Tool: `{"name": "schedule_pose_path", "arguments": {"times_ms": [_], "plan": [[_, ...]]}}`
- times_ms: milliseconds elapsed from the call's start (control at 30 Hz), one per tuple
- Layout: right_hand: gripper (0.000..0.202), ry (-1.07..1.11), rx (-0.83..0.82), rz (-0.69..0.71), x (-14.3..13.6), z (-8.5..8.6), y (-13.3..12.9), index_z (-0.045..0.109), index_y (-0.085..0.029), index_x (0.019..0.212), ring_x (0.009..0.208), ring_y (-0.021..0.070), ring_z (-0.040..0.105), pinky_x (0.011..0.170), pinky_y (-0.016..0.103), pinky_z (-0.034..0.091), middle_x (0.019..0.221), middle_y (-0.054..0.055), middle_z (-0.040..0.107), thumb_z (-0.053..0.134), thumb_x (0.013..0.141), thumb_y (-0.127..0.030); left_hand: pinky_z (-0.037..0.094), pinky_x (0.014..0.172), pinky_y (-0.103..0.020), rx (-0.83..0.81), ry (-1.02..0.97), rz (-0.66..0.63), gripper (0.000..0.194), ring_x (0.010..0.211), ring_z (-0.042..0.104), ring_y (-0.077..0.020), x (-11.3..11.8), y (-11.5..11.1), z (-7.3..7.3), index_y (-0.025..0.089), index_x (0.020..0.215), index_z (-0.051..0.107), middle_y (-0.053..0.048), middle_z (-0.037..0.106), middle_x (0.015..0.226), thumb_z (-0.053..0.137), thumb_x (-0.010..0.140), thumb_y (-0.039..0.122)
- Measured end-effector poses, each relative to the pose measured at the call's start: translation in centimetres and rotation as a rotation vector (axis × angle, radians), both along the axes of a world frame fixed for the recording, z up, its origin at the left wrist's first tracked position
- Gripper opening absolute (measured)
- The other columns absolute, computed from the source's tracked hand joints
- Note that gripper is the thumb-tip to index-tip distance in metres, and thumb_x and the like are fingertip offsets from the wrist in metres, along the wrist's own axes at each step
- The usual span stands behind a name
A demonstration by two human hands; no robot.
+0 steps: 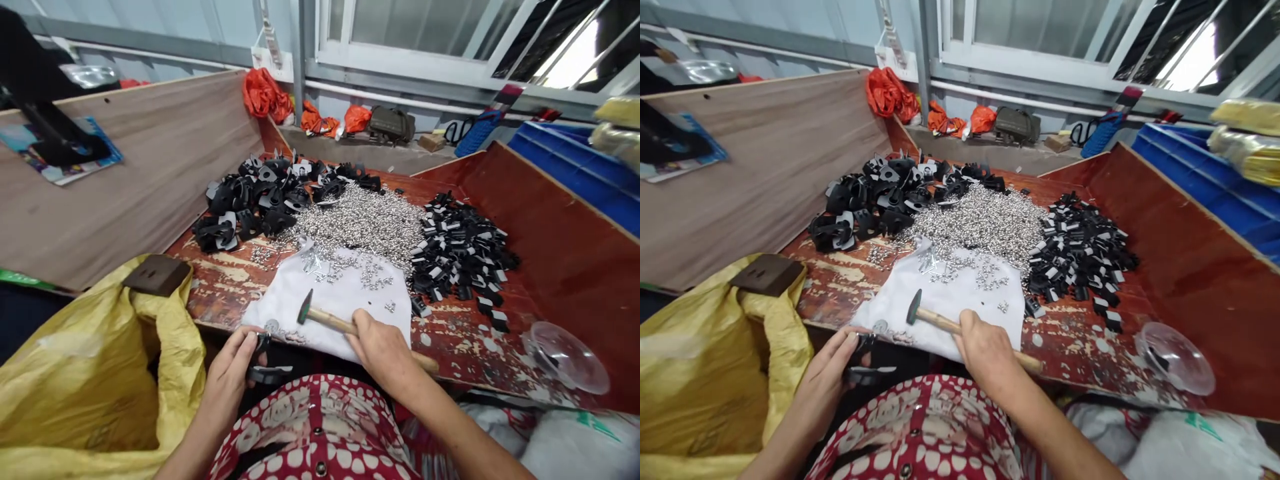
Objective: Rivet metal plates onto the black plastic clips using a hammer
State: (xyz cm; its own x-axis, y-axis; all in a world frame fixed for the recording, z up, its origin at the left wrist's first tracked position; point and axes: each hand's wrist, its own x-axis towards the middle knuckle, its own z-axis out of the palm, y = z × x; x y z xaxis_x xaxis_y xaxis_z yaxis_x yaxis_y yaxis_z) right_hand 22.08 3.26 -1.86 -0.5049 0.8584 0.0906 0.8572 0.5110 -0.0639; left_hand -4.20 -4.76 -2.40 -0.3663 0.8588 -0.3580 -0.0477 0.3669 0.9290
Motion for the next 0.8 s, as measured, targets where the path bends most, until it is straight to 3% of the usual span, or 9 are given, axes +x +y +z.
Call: {"name": "schedule_pose_path", "arguments": {"times_ms": [100, 200, 300, 467, 600, 700, 800], "plan": [[0.015, 0.079, -0.108, -0.027, 1.5, 0.7, -0.8, 0.059, -0.022, 0.112, 0.052, 0.0177, 0.063, 0.05, 0.026, 0.038, 0.066, -0.003, 0.067, 0.056, 0.097, -0.023, 0.036, 0.044, -0.02, 0.005, 0.012, -0.017, 0.044, 0.054, 0.047, -0.0156, 0.3, 0.1, -0.7, 0.023, 0.102, 0.064, 0.003, 0.058, 0.063, 0.061, 0.087, 0.064], [0.037, 0.235, -0.143, 0.027, 2.8, 1.0, -1.7, 0.056, -0.027, 0.134, 0.076, 0.0202, 0.075, 0.063, 0.028, 0.053, 0.096, 0.002, 0.078, 0.05, 0.099, -0.021, 0.037, 0.044, -0.022, 0.011, 0.027, -0.095, 0.044, 0.052, 0.047, -0.0163, 1.2, 0.4, -1.5, 0.023, 0.109, 0.065, 0.002, 0.06, 0.065, 0.056, 0.09, 0.061], [0.042, 0.321, -0.152, 0.052, 3.2, 1.0, -2.5, 0.055, -0.027, 0.142, 0.093, 0.0216, 0.076, 0.078, 0.033, 0.06, 0.117, 0.005, 0.076, 0.046, 0.102, -0.021, 0.037, 0.047, -0.025, 0.05, 0.114, -0.155, 0.042, 0.052, 0.048, -0.0171, 2.3, 0.8, -2.4, 0.023, 0.114, 0.069, 0.001, 0.062, 0.066, 0.055, 0.093, 0.056], [0.048, 0.405, -0.124, 0.125, 2.8, 2.5, -3.6, 0.047, -0.027, 0.151, 0.083, 0.0188, 0.074, 0.072, 0.029, 0.06, 0.106, 0.006, 0.076, 0.043, 0.104, -0.021, 0.039, 0.059, -0.027, 0.127, 0.285, -0.16, 0.034, 0.06, 0.054, -0.0195, 3.0, 1.5, -2.9, 0.023, 0.099, 0.077, 0.002, 0.059, 0.063, 0.051, 0.096, 0.045], [0.055, 0.556, 0.01, 0.216, 1.9, 3.3, -4.0, 0.041, -0.026, 0.155, 0.08, 0.018, 0.07, 0.071, 0.028, 0.058, 0.097, 0.007, 0.072, 0.047, 0.102, -0.014, 0.037, 0.063, -0.027, 0.168, 0.373, -0.166, 0.039, 0.063, 0.056, -0.0189, 3.1, 1.6, -2.9, 0.023, 0.087, 0.073, 0.002, 0.058, 0.064, 0.041, 0.101, 0.04], [0.055, 0.434, 0.036, 0.265, 0.9, 2.5, -3.9, 0.042, -0.023, 0.155, 0.067, 0.0176, 0.065, 0.06, 0.028, 0.053, 0.081, 0.003, 0.066, 0.044, 0.101, -0.011, 0.036, 0.063, -0.027, 0.188, 0.392, -0.145, 0.039, 0.062, 0.055, -0.0187, 3.2, 1.5, -3.1, 0.023, 0.082, 0.07, 0.002, 0.057, 0.062, 0.04, 0.102, 0.038], [0.052, 0.284, -0.006, 0.258, 0.5, 2.0, -3.6, 0.043, -0.021, 0.154, 0.062, 0.0168, 0.061, 0.055, 0.028, 0.049, 0.077, 0.002, 0.061, 0.04, 0.103, -0.014, 0.037, 0.064, -0.027, 0.173, 0.384, -0.152, 0.038, 0.064, 0.057, -0.0193, 3.2, 1.5, -3.4, 0.022, 0.09, 0.071, 0.002, 0.059, 0.064, 0.04, 0.102, 0.039]]}}
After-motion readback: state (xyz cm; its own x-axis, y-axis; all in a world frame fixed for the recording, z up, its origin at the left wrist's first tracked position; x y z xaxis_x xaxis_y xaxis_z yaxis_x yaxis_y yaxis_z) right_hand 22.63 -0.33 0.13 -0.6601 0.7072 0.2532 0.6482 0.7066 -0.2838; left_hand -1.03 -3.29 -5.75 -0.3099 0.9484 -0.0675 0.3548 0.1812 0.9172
